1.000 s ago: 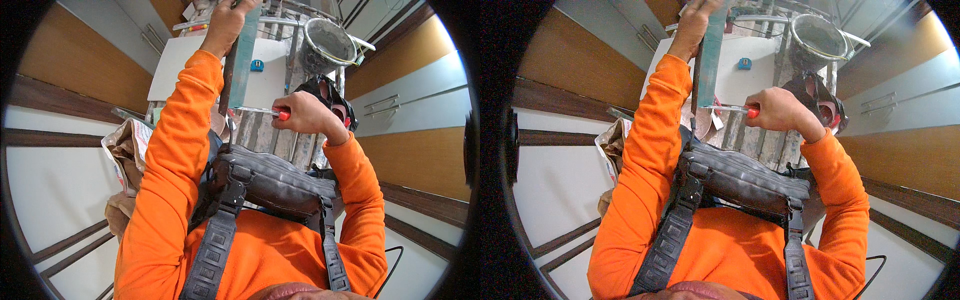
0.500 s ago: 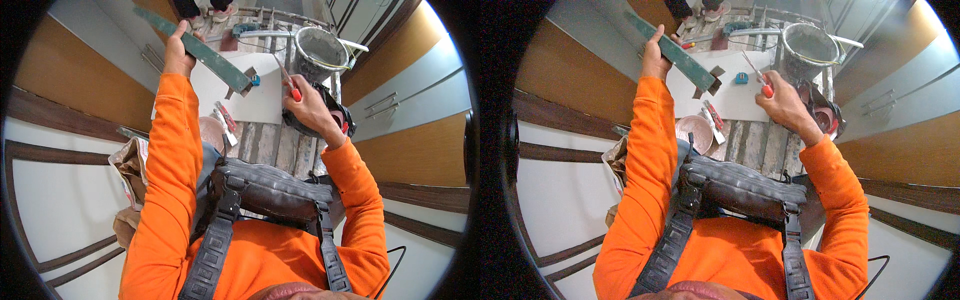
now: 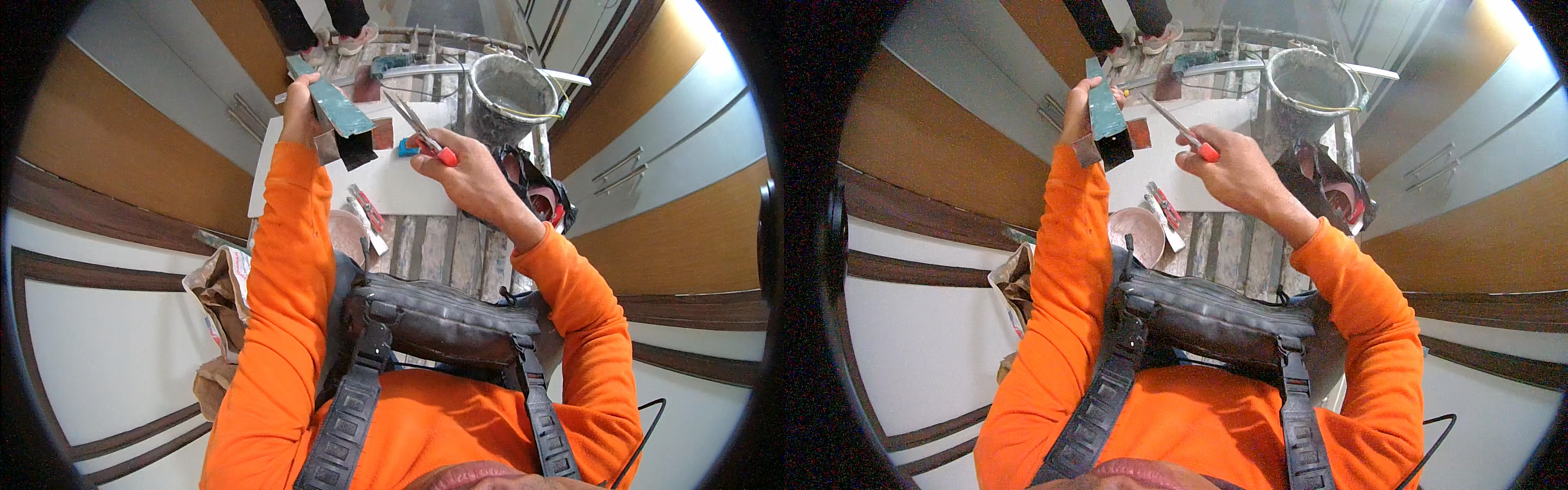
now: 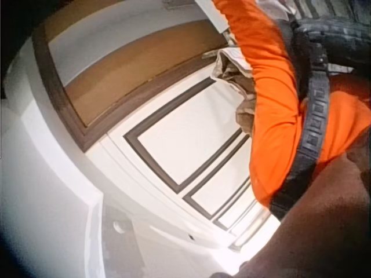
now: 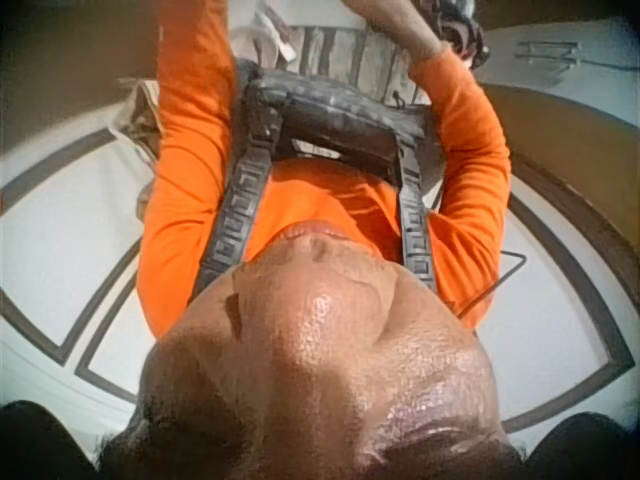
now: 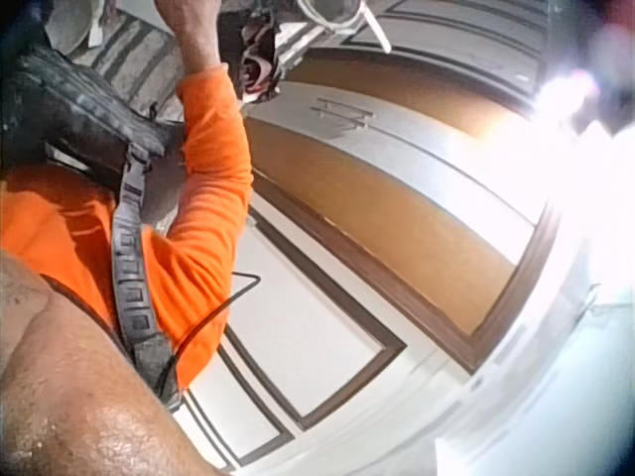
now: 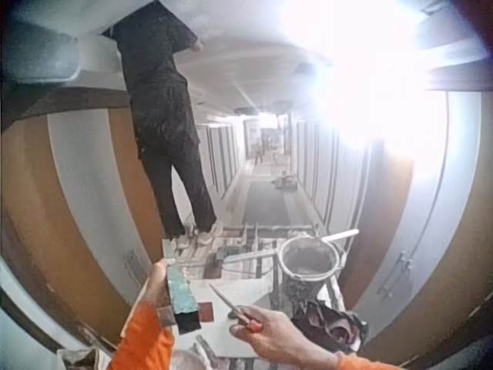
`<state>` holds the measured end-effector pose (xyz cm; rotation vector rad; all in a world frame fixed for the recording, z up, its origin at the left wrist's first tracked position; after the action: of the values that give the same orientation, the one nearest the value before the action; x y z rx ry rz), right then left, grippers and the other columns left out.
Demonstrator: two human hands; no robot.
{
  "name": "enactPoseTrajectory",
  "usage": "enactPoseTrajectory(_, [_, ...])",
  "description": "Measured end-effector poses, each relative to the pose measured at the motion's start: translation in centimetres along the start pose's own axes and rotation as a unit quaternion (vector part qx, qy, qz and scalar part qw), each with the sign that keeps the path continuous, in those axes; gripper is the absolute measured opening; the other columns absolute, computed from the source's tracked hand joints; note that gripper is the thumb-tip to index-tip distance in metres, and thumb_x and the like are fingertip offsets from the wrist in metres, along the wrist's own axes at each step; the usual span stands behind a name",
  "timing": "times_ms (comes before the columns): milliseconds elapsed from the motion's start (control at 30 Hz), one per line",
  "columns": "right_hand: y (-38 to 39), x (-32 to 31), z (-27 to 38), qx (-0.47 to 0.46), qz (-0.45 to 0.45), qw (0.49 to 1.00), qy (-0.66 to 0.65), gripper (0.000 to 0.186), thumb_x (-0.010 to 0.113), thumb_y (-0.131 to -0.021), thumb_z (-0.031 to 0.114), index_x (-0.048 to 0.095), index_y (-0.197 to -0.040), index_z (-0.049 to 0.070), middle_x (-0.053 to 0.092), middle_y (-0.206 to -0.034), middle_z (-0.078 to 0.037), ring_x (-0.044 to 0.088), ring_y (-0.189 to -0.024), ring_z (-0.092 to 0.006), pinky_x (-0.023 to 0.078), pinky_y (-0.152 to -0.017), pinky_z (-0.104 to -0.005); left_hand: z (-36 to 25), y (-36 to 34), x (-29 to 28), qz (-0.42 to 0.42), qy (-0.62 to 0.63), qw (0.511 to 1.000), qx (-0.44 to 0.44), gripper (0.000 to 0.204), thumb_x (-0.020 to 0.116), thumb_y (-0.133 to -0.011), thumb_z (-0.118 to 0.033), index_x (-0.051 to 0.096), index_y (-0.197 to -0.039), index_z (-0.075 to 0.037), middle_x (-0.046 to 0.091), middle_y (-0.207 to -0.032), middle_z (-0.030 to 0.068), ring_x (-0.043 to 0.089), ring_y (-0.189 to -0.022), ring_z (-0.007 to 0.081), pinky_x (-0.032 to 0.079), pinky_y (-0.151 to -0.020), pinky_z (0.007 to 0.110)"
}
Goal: The person uses shears to cut and trim a metal profile while sitting on a scaffold.
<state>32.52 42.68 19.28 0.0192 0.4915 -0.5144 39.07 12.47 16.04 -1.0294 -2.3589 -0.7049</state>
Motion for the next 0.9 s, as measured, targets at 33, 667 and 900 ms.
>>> enactPoseTrajectory(33, [0.0, 0.3, 0.5, -0.002, 0.011, 1.000, -0.006, 0.039, 0.065, -0.093, 0.032, 0.067, -0.118, 0.002, 0.071, -0.104, -0.023, 0.069, -0.102, -0.0323, 0.051, -0.090, -0.0390, 0.0, -0.1, -0.4, -0.009, -0.016, 1.000, 0.016, 0.035, 0.051, -0.097, -0.025, 0.041, -0.103, 0.008, 0.051, -0.086, 0.0150, 0.056, -0.070, 0.0213, 0.053, -0.061, 0.033])
enactPoseTrajectory(667, [-0.5, 1.2, 1.0, 0.008, 0.067, 0.996, -0.051, 0.035, 0.063, -0.093, 0.034, 0.067, -0.106, 0.002, 0.068, -0.089, -0.019, 0.065, -0.085, -0.0297, 0.050, -0.079, -0.0403, 0.3, -1.5, -1.8, -0.068, -0.031, 0.997, -0.005, 0.032, 0.061, -0.088, -0.018, 0.051, -0.111, 0.002, 0.061, -0.093, 0.0138, 0.064, -0.074, 0.0287, 0.057, -0.072, 0.043])
enactPoseTrajectory(900, [0.2, 1.2, 1.3, 0.085, 0.055, 0.995, -0.022, 0.035, 0.063, -0.093, 0.036, 0.067, -0.096, 0.001, 0.066, -0.079, -0.017, 0.064, -0.075, -0.0291, 0.049, -0.071, -0.0419, 0.7, -1.6, -1.6, -0.092, -0.103, 0.990, 0.013, 0.029, 0.056, -0.092, -0.025, 0.056, -0.100, 0.003, 0.063, -0.082, 0.0129, 0.064, -0.067, 0.0249, 0.055, -0.065, 0.037])
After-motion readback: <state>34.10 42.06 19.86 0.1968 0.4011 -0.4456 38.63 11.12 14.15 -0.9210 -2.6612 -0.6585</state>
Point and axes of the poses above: each hand's wrist, its own y-axis away from the middle knuckle, its own x-axis out of the palm, z = x × y, the point moved 2 cm from there along -y, towards the middle knuckle
